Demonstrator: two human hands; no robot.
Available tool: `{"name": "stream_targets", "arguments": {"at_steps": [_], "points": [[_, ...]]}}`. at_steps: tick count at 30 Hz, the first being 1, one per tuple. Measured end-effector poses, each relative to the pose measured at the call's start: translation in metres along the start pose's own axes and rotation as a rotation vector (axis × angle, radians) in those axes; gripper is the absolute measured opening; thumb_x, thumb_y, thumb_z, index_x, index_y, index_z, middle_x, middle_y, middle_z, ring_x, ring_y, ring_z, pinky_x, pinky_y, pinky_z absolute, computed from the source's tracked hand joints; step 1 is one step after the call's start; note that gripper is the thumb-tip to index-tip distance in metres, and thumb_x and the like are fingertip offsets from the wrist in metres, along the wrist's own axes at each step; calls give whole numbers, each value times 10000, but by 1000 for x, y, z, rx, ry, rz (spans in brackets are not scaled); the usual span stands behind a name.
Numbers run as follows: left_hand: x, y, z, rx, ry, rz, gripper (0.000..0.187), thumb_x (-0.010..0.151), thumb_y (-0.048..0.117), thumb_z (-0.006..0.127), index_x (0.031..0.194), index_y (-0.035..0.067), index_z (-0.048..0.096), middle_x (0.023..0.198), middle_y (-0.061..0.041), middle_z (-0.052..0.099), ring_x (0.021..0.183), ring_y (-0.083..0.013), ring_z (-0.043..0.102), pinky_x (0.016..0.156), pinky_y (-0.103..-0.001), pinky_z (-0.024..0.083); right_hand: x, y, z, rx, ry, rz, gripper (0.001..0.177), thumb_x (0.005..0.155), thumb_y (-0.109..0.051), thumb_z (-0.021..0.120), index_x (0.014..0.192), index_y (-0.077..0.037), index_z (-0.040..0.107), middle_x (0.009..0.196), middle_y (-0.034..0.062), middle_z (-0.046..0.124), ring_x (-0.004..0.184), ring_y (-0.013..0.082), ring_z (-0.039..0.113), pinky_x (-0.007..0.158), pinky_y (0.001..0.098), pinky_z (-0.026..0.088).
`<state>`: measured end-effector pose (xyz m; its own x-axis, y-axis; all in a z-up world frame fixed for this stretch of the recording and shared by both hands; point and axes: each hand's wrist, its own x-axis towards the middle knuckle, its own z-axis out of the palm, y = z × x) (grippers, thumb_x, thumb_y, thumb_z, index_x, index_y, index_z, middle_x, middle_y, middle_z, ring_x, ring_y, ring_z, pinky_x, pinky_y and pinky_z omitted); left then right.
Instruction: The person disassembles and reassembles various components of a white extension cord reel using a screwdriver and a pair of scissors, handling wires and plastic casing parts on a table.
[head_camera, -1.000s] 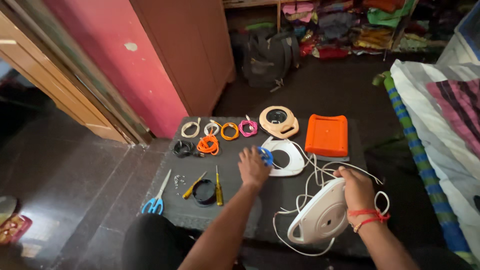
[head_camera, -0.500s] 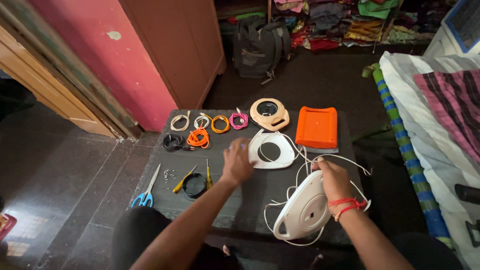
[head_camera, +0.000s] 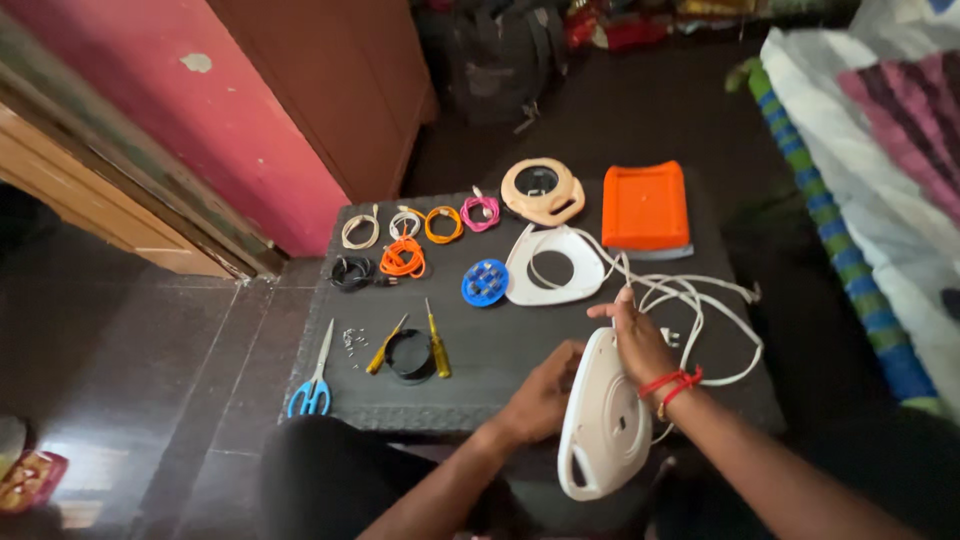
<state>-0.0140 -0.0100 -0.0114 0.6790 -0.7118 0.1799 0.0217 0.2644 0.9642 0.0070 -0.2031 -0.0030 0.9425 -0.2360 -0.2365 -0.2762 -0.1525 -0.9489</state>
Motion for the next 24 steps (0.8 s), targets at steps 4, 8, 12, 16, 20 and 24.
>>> {"name": "stream_targets", "arguments": {"at_steps": [4, 8, 12, 16, 20, 24], "points": [[1, 15, -4, 229, 124, -78, 249, 964, 79, 660, 1203, 19, 620, 1111, -41, 703, 1024, -103, 613, 917, -288, 531, -12, -3, 7, -141, -17, -180, 880, 1009, -703, 153, 1100, -87, 775, 826, 71, 655, 737, 183, 619, 755, 309, 498], [6, 39, -10, 199, 304, -279, 194, 1038, 177, 636, 1098, 15, 725, 899, -42, 669, 795, -119, 561, 721, -287, 487, -22, -28, 4, -153, -97, 7, 867, 1002, -665, 95, 1188, -152, 769, 723, 169, 646, 683, 217, 643, 718, 344, 524], [11, 71, -21, 586, 329, 0, 186, 1004, 163, 662, 1031, 18, 776, 881, -24, 686, 796, -100, 582, 734, -272, 484, -31, -64, -7, -90, -172, 120, 799, 993, -622, 108, 1262, -199, 731, 759, 138, 648, 693, 211, 654, 698, 368, 558], [9, 93, -37, 532, 435, -12, 198, 1017, 183, 632, 1004, 58, 785, 870, 28, 691, 785, -75, 570, 725, -268, 478, -26, -87, -31, 46, -132, 183, 841, 1022, -654, 56, 1312, -224, 718, 729, 121, 555, 643, 214, 564, 648, 374, 556], [0, 96, -73, 549, 693, -211, 222, 1016, 225, 647, 1001, 83, 817, 714, 15, 566, 673, -98, 457, 604, -298, 404, -11, -92, -68, 125, 89, 209, 871, 1024, -685, 92, 1290, -152, 727, 766, 79, 601, 707, 166, 591, 712, 334, 573], [-21, 87, -116, 534, 835, -291, 254, 1027, 239, 632, 1016, 61, 812, 694, -45, 501, 630, -136, 406, 556, -327, 326, -4, -80, -121, 290, 230, 169, 861, 1053, -747, 139, 1290, -151, 714, 773, 45, 546, 723, 160, 584, 739, 344, 571]]}}
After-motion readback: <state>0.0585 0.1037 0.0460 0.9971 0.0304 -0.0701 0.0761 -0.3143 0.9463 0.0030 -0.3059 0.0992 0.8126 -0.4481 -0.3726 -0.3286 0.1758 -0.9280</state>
